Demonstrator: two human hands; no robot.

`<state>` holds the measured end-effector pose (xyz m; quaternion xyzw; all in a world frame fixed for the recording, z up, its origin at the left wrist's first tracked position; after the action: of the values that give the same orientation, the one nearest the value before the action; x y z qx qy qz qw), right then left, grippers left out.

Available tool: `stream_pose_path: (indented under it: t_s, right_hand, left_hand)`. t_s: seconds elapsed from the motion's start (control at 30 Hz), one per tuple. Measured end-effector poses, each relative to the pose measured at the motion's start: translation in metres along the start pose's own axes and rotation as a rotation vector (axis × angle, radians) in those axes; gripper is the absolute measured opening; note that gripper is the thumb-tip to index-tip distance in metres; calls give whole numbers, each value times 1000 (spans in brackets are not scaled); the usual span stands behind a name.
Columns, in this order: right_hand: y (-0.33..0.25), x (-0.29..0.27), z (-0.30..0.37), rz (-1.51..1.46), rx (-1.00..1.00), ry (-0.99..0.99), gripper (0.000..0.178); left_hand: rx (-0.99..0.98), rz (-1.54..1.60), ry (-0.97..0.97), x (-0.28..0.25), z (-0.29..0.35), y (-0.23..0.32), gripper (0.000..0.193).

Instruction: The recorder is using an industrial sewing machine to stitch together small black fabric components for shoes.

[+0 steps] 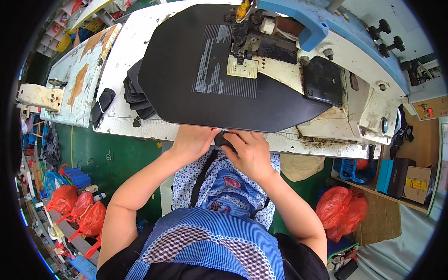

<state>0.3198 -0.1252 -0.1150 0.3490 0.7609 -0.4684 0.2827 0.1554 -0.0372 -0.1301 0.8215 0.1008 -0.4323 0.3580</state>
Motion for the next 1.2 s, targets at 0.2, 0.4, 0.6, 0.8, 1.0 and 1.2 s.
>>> stream_pose_path:
  t_s: [0.2,0.4,0.6,0.8,1.0,1.2]
  right_hand:
    - [-3,-3,-3,27,-1,-10,34]
    - [-3,-4,-10,-43,43,5,24]
    - [19,0,-9,-342,421,-95,19]
    - [27,-1,-13,-567,537,-154,20]
    - [30,-3,-14,-531,537,72,14]
    - [-46,-29,-21,-67,-178,220,22]
  left_hand:
    - [-37,-283,33,-39,20,-25,10]
    - [105,41,-28,-37,35,7,18]
    - [178,78,6,-13,30,20,27]
    - [8,205,194,-20,30,15,29]
    - [150,122,17,-8,30,23,37]
    - [-252,692,-94,-29,34,34,40]
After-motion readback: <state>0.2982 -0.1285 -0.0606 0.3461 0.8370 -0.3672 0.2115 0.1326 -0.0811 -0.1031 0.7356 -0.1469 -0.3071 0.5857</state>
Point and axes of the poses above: each hand's wrist, its own z-axis away from the middle knuckle, its own x-axis out of the palm, y = z × x, the point moved 4 cm from there along -z, towards the middle knuckle, and after that the axes turned 2 degrees about y, right-handed, at the moved point
